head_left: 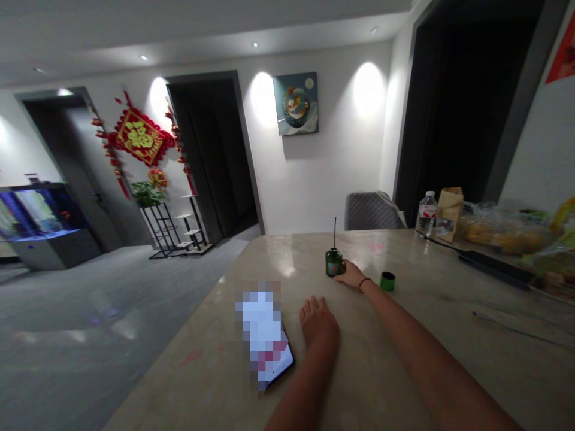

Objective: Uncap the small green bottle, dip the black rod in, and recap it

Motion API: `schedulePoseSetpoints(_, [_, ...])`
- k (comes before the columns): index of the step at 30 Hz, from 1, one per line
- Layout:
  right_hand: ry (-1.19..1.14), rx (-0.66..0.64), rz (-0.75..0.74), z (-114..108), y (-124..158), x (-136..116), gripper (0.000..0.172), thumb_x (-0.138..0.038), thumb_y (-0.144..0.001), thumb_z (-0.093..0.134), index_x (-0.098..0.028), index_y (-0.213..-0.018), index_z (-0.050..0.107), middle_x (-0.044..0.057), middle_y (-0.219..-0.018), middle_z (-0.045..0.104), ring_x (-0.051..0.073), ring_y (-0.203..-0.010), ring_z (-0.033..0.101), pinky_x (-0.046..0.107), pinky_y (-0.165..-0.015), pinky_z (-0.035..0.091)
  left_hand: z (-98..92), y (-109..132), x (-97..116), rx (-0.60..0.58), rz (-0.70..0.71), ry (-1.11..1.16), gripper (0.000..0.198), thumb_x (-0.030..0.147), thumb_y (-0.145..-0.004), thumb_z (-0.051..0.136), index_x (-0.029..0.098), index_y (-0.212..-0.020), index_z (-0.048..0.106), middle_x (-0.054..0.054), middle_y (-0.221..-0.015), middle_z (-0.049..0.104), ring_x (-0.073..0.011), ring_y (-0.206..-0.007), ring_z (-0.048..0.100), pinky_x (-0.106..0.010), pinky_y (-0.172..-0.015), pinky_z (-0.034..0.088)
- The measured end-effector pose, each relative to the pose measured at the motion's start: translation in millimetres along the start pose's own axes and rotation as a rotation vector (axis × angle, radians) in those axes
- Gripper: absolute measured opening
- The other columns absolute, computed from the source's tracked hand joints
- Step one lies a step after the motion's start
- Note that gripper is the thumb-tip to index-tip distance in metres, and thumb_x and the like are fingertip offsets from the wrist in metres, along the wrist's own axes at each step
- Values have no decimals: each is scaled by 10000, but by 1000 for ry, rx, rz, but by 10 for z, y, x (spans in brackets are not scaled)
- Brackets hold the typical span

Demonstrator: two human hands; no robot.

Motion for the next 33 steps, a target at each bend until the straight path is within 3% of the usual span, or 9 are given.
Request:
schedulePoseSetpoints(6, [256, 44, 79, -18, 139, 13, 829, -174, -570, 653, -55, -1292, 262, 188, -1206, 485, 236, -1085, 486, 298, -871, 397, -84, 27, 5, 11, 1, 56, 390, 224, -797, 373, 187, -1167, 489, -85, -1281, 433, -224, -1187, 361, -366, -989, 235])
schedulePoseSetpoints(9, [453, 25, 24, -27, 408, -120, 828, -169, -660, 571, 17, -1329, 120, 228, -1141, 519, 244, -1033, 517, 278, -813, 415, -190, 40, 19, 33, 27, 154, 349, 254, -793, 403, 186, -1116, 518, -71, -1166, 529, -183, -1088, 449, -314, -956, 273])
schedulePoseSetpoints(11, [619, 31, -27, -65, 635, -221, 772, -111, -714, 476, 25, -1340, 46, 221, -1035, 576, 247, -939, 561, 286, -742, 429, -245, 44, 8, 34, 16, 233, 411, 266, -807, 397, 197, -1211, 427, -55, -1081, 577, -147, -988, 509, -262, -889, 323])
schedulePoseSetpoints(16, [965, -105, -215, -106, 1129, -340, 685, -40, -781, 297, -200, -1375, -4, 123, -924, 603, 213, -764, 600, 269, -598, 417, -249, 47, 49, -47, 26, 213, 601, 224, -847, 313, 287, -1354, -3, -14, -908, 612, -114, -737, 569, -222, -658, 381])
schedulePoseSetpoints(20, [1081, -174, -245, -235, 1284, -218, 710, -31, -779, 293, -310, -1363, 3, 94, -901, 581, 198, -726, 600, 252, -565, 391, -187, 47, 144, -132, 111, 5, 721, 77, -795, 332, 372, -1328, -53, -37, -960, 565, -133, -796, 570, -227, -655, 390])
schedulePoseSetpoints(25, [952, -208, -271, -357, 1198, -182, 772, -21, -737, 339, -277, -1367, -28, 84, -915, 584, 171, -744, 588, 236, -599, 379, -171, 55, 165, -135, 129, -30, 695, 157, -810, 358, 341, -1336, -58, -53, -982, 539, -149, -835, 559, -233, -668, 389])
schedulePoseSetpoints(28, [823, -148, -312, -422, 963, -391, 625, -119, -774, 381, -209, -1361, 184, 101, -956, 582, 171, -809, 565, 244, -676, 385, -188, 68, 145, -101, 125, 46, 665, 259, -819, 371, 280, -1352, -26, -62, -1019, 541, -159, -871, 544, -246, -697, 381])
schedulePoseSetpoints(31, [692, -69, -341, -470, 614, -686, 401, -207, -809, 381, -162, -1193, 488, 98, -946, 584, 155, -836, 548, 229, -736, 386, -204, 78, 116, -88, 121, 114, 485, 276, -827, 339, 223, -1303, 261, -69, -1059, 542, -159, -929, 520, -254, -746, 370])
schedulePoseSetpoints(33, [660, -39, -327, -470, 366, -833, 373, -196, -812, 377, -164, -1151, 528, 92, -963, 586, 139, -839, 551, 214, -759, 385, -196, 85, 116, -120, 135, 117, 344, 275, -834, 315, 214, -1134, 469, -59, -1035, 556, -163, -938, 511, -264, -760, 364])
Point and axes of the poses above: each hand's wrist, its own y-axis away from the middle knuckle, its own z-axis out of the palm, x = y × z, the point moved 8 cm from there along -y, towards the middle knuckle
